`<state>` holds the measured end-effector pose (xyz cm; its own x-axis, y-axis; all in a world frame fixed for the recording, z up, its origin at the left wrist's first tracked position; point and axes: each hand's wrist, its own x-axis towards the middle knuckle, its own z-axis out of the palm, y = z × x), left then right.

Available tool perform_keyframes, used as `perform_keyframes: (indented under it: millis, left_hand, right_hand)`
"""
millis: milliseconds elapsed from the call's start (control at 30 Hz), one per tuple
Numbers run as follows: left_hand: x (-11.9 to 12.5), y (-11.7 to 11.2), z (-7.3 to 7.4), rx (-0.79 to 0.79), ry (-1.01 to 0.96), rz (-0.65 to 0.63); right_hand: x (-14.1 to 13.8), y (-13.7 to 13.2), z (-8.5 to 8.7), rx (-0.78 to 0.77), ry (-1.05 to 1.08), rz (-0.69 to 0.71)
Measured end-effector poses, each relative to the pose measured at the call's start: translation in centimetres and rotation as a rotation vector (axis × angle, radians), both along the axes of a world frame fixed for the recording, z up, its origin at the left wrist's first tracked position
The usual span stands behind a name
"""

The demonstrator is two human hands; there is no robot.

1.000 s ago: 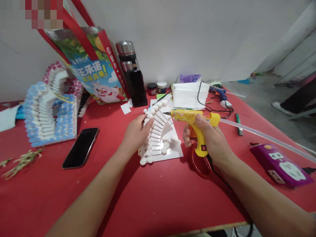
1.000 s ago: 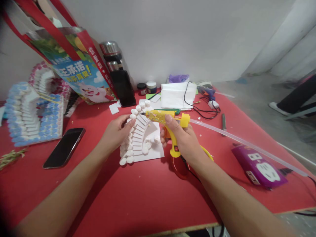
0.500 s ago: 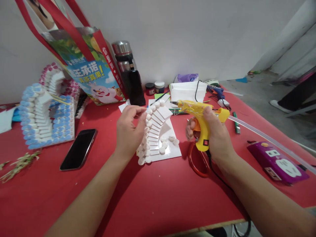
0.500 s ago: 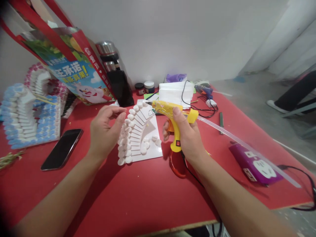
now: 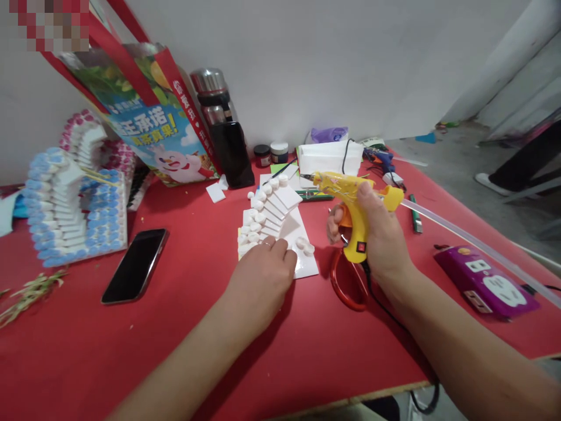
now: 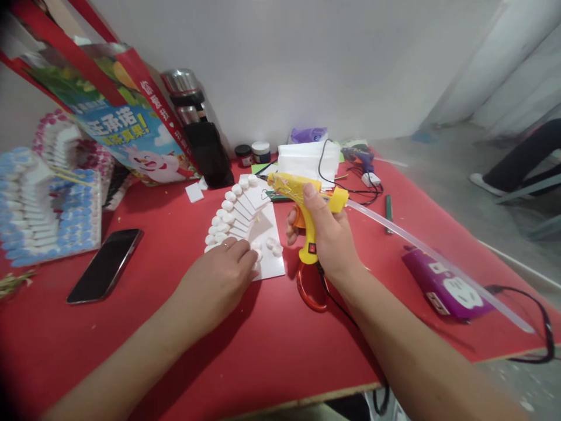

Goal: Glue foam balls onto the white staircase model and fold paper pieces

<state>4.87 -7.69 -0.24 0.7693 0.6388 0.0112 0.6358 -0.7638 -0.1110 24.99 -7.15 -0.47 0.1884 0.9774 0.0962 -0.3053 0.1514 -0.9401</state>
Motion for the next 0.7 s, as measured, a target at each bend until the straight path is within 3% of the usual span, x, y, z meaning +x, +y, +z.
perform_keyframes:
  millis: [200, 300, 400, 500, 567, 700]
  left_hand:
    - [0.4, -0.5, 0.0, -0.105, 0.049, 0.011]
    - [0.0, -0.7, 0.2, -0.171, -0.115, 0.040]
    - [-0.3, -0.2, 0.6, -0.432, -0.565, 0.155]
    - [-0.6, 1.2, 0.9, -0.903, -1.158, 0.367]
    - [-0.7, 2.2, 0.8, -1.130, -1.488, 0.411]
    - [-1.0, 3.0, 0.0, -1.327, -1.800, 0.398]
  right_hand:
    - [0.0, -0.1, 0.2, -0.027, -0.027, 0.005]
    - [0.0, 0.0, 0.1, -0.030, -0.026, 0.010]
    - [0.1, 0.0, 0.0, -0.024, -0.009, 0.021]
    - [0.1, 0.0, -0.1, -0.006, 0.022, 0.058]
    - [0.1, -0.1, -0.2, 0.006, 0.024, 0.108]
    - [0.1, -0.5, -0.5, 0.040, -0.037, 0.264]
